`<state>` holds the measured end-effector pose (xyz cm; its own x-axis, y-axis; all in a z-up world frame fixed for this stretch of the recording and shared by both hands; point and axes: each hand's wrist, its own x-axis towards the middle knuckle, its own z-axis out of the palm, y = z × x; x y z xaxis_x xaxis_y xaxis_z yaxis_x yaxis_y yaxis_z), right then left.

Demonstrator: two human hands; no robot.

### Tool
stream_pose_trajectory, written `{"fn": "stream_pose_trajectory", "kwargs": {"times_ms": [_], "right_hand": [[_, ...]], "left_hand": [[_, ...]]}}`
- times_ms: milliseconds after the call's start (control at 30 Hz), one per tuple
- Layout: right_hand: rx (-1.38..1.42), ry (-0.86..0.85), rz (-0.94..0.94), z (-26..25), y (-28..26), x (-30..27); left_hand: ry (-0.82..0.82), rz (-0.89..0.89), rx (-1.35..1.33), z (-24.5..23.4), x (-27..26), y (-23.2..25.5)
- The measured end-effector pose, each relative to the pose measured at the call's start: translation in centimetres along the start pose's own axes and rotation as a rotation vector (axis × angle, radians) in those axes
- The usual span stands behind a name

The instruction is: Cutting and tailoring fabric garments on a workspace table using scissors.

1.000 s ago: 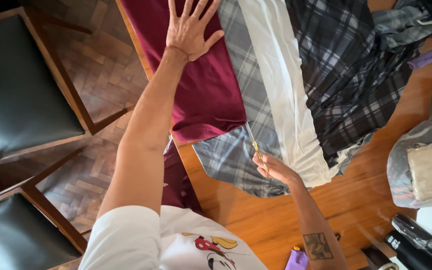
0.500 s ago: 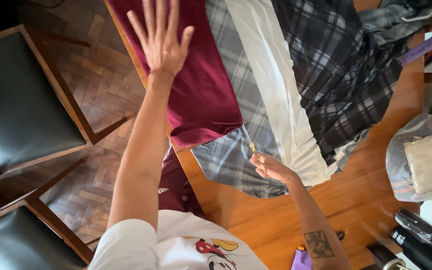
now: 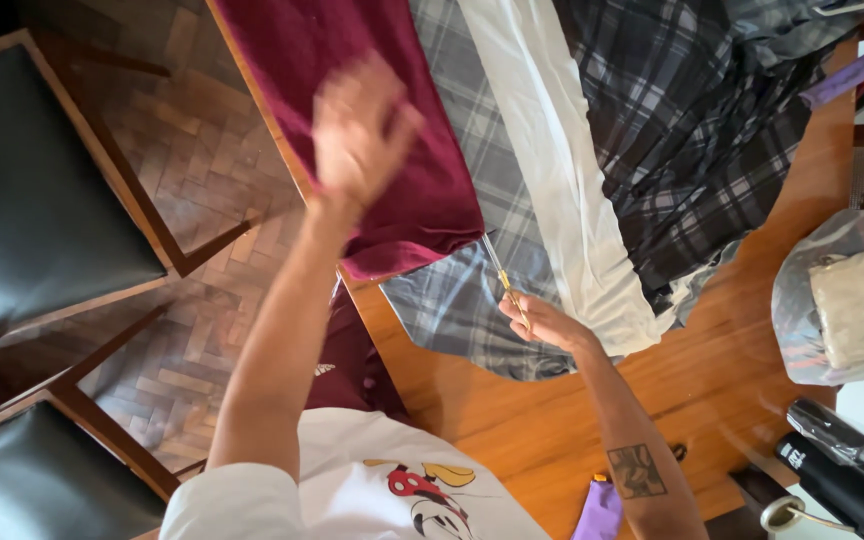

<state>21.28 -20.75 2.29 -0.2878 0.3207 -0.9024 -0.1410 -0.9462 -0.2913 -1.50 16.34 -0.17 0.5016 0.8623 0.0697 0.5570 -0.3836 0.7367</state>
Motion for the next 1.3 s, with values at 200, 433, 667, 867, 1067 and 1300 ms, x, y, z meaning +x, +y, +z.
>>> {"fn": "stream_pose_trajectory", "kwargs": {"times_ms": [200,433,667,867,1067,1300], "right_hand": [[0.097,0.008,0.029,-0.3,0.5,0.4],[0.062,0.023,0.017,-0.5,0.1,0.2],[0.04,0.011,0.028,0.0,-1.3,-0.1],[-0.043,0.025,0.041,0.7,-2.6,-0.3],[-0.028,0.004,0.079,0.5,-2.8,-0.4],[0.002,0.033,0.049,0.3,-2.2,0.3]], "left_hand": [[-0.117,0.234,-0.171,2.0,-8.3,8.3],[-0.157,0.13,-0.14,6.9,-12.0,7.3],[-0.067,0.095,-0.178,4.8,-11.4,6.8],[-0.049,0.027,-0.203,5.2,-13.2,5.3],[-0.039,0.1,0.007,5.6,-13.8,4.9],[-0.006,-0.01,0.024,6.5,-13.7,5.2]]}}
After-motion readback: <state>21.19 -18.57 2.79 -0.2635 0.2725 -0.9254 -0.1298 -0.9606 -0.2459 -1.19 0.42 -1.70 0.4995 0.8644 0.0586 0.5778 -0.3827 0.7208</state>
